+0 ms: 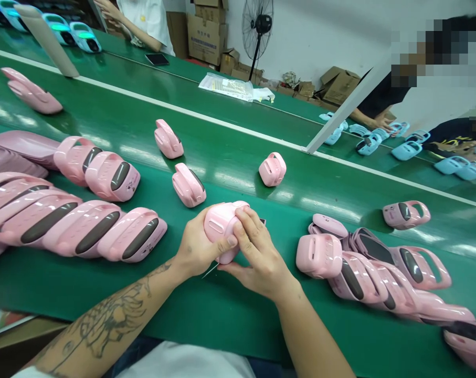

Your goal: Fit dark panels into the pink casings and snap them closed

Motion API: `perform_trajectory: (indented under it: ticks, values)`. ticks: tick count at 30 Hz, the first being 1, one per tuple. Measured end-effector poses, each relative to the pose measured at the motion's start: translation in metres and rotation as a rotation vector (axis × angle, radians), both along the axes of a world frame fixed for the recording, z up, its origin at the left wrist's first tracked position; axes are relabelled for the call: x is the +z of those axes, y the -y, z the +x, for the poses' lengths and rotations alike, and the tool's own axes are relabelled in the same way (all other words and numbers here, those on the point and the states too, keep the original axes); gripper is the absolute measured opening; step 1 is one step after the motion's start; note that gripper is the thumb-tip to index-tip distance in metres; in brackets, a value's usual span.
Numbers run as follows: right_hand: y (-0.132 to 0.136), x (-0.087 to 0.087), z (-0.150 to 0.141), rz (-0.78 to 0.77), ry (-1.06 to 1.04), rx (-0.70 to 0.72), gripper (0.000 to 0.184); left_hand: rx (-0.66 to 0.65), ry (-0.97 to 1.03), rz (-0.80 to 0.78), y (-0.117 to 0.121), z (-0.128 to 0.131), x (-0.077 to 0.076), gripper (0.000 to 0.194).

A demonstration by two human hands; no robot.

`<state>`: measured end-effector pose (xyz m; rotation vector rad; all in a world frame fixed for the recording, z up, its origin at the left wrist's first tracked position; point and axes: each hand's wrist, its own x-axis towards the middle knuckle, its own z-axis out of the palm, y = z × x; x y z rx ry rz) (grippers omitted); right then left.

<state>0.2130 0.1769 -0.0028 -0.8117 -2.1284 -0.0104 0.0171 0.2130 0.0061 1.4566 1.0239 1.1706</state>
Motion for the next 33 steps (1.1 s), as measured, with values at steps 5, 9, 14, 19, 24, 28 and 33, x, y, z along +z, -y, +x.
perform_trajectory:
  ticks: [5,9,14,19,24,28,33]
  values:
    - [-0.004,-0.003,0.002,-0.059,0.007,-0.037,0.111,-0.107,0.105,-0.096,-0.006,0.003,0.005,0.078]
    - [-0.006,-0.004,0.004,-0.152,0.015,-0.063,0.116,-0.102,0.167,-0.252,-0.011,0.007,0.005,0.077]
    - [-0.002,-0.003,0.001,-0.196,0.025,-0.092,0.115,-0.051,0.234,-0.320,-0.005,0.013,0.000,0.070]
    - [-0.004,-0.001,-0.001,-0.169,0.002,-0.070,0.113,-0.105,0.340,-0.279,-0.003,0.013,-0.006,0.060]
    - [0.003,-0.001,-0.010,-0.208,-0.282,-0.215,0.103,-0.103,0.518,-0.058,-0.012,0.007,-0.003,0.075]
    - [0.008,-0.003,-0.029,-0.710,-0.793,-0.247,0.060,-0.119,0.679,-0.077,-0.011,0.005,0.005,0.090]
    - [0.001,-0.007,-0.035,-0.907,-1.035,0.111,0.063,-0.222,0.521,-0.062,-0.009,0.000,0.004,0.093]
